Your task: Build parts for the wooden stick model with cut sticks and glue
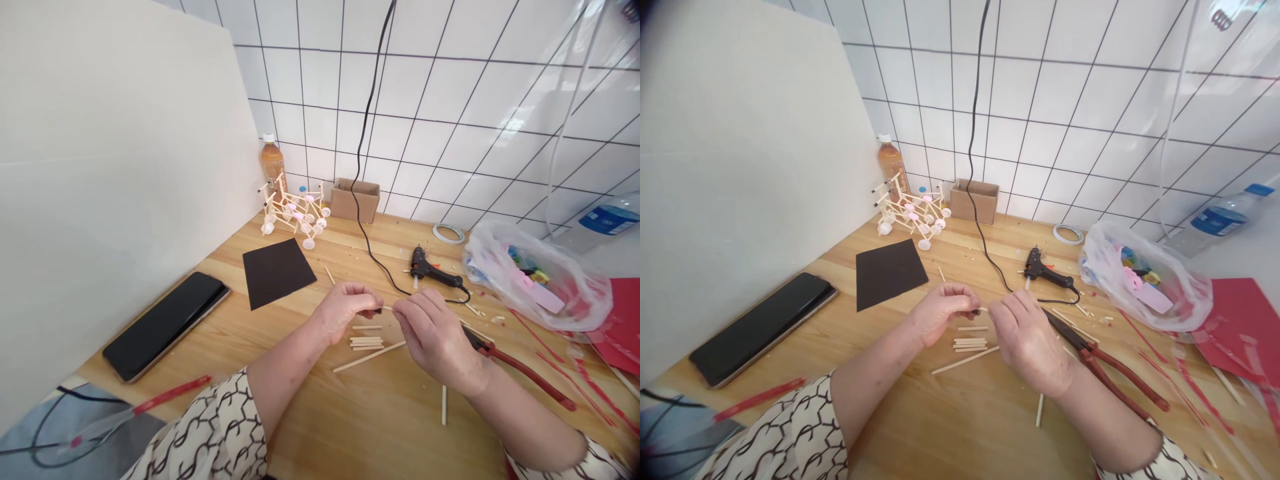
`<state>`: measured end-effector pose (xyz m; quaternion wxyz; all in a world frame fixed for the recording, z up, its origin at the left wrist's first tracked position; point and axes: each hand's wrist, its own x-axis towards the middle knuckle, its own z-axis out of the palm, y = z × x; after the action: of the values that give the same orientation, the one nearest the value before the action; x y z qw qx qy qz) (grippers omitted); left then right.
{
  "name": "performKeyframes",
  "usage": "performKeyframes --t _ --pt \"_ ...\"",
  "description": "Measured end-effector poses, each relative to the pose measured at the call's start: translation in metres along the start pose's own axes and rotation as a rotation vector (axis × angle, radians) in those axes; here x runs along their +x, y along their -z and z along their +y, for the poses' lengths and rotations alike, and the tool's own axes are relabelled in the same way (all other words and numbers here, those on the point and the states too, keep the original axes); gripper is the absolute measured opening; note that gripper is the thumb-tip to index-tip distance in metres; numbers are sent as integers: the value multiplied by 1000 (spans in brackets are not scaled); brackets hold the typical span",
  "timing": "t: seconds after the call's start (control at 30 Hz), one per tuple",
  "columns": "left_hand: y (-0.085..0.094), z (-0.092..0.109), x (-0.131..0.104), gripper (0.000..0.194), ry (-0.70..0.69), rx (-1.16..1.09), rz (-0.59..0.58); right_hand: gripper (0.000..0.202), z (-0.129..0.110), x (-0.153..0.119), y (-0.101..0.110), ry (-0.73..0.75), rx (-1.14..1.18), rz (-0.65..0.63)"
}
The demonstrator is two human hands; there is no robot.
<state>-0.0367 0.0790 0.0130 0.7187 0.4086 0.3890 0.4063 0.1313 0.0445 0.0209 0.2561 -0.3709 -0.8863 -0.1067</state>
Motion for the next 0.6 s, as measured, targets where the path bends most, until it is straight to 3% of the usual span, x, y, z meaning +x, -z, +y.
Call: performKeyframes --t 0.6 --pt "8 -1 5 11 131 41 -119 17 -1 -2 2 60 -13 32"
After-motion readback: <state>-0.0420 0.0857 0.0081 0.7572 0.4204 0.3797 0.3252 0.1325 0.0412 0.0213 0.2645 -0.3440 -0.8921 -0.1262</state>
